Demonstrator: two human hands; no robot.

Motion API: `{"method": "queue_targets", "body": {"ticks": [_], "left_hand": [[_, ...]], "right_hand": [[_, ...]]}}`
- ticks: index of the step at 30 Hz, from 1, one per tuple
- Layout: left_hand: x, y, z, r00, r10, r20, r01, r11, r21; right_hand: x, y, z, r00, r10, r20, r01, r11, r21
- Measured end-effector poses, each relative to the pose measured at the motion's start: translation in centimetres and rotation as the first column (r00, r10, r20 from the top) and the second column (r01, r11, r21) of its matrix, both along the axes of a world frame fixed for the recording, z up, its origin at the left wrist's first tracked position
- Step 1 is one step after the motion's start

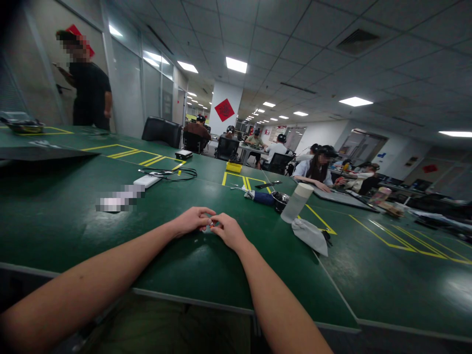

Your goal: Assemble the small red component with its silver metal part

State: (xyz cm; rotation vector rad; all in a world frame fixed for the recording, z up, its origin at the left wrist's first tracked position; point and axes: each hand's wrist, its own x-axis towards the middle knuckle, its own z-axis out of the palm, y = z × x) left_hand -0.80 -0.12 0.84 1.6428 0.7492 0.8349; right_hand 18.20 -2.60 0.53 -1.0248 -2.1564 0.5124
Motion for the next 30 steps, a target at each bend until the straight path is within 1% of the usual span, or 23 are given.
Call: {"method": "queue_targets", "body": {"ticks": [4, 8, 11, 13, 14, 15, 17, 18, 21, 24, 26, 27, 30], "left_hand": [[0.0, -0.1, 0.1, 1.000, 0.007, 0.007, -0.007, 1.000, -0.007], [0.1, -0.3, 0.4, 0.999, -0.022, 0.045, 0.023, 0.999, -0.022], [0.2, -0.3, 0.3, 0.997, -0.037, 0.067, 0.039, 0.999, -0.023], [0.4, -0.1, -0.1, 0.997, -0.016, 0.080, 0.021, 0.998, -0.058], [0.5, 0.1, -0.2, 0.997, 0.007, 0.077, -0.001, 0.997, -0.082], [0.5, 0.2, -0.4, 0.997, 0.038, 0.065, -0.031, 0.994, -0.104], [0.5, 0.5, -0.8, 0.996, 0.088, 0.028, -0.084, 0.988, -0.128], [0.5, 0.6, -0.8, 0.995, 0.100, 0.013, -0.097, 0.987, -0.131], [0.3, 0.5, -0.5, 0.994, 0.104, -0.016, -0.105, 0.986, -0.126], [0.1, 0.2, 0.1, 0.995, 0.091, -0.043, -0.096, 0.987, -0.130], [0.0, 0.0, 0.4, 0.995, 0.078, -0.056, -0.085, 0.988, -0.127], [0.0, 0.0, 0.4, 0.996, 0.071, -0.058, -0.077, 0.990, -0.121], [0.0, 0.1, 0.2, 0.997, 0.050, -0.062, -0.056, 0.994, -0.099]], "right_hand": [[-0.2, -0.2, 0.3, 1.000, -0.004, 0.026, 0.003, 0.999, 0.043], [-0.3, -0.3, 0.2, 1.000, -0.022, -0.006, 0.022, 0.999, 0.047], [-0.6, -0.3, -0.2, 0.994, -0.030, -0.103, 0.024, 0.998, -0.052], [-0.7, -0.1, -0.4, 0.967, -0.063, -0.248, 0.023, 0.987, -0.162], [-0.8, 0.0, -0.5, 0.934, -0.094, -0.344, 0.016, 0.975, -0.224], [-0.8, 0.2, -0.6, 0.885, -0.136, -0.446, 0.002, 0.958, -0.287], [-0.4, 0.7, -0.7, 0.752, -0.242, -0.614, -0.046, 0.909, -0.414], [0.0, 1.0, -0.6, 0.681, -0.302, -0.667, -0.074, 0.878, -0.473], [2.0, 1.8, -0.3, 0.504, -0.456, -0.733, -0.157, 0.787, -0.597], [4.7, 2.6, 0.2, 0.376, -0.573, -0.728, -0.173, 0.729, -0.662], [6.8, 3.0, 0.5, 0.298, -0.654, -0.695, -0.092, 0.705, -0.703], [8.0, 3.2, 0.6, 0.246, -0.700, -0.671, -0.013, 0.690, -0.724], [11.6, 3.3, 0.8, 0.119, -0.753, -0.648, 0.139, 0.658, -0.740]]}}
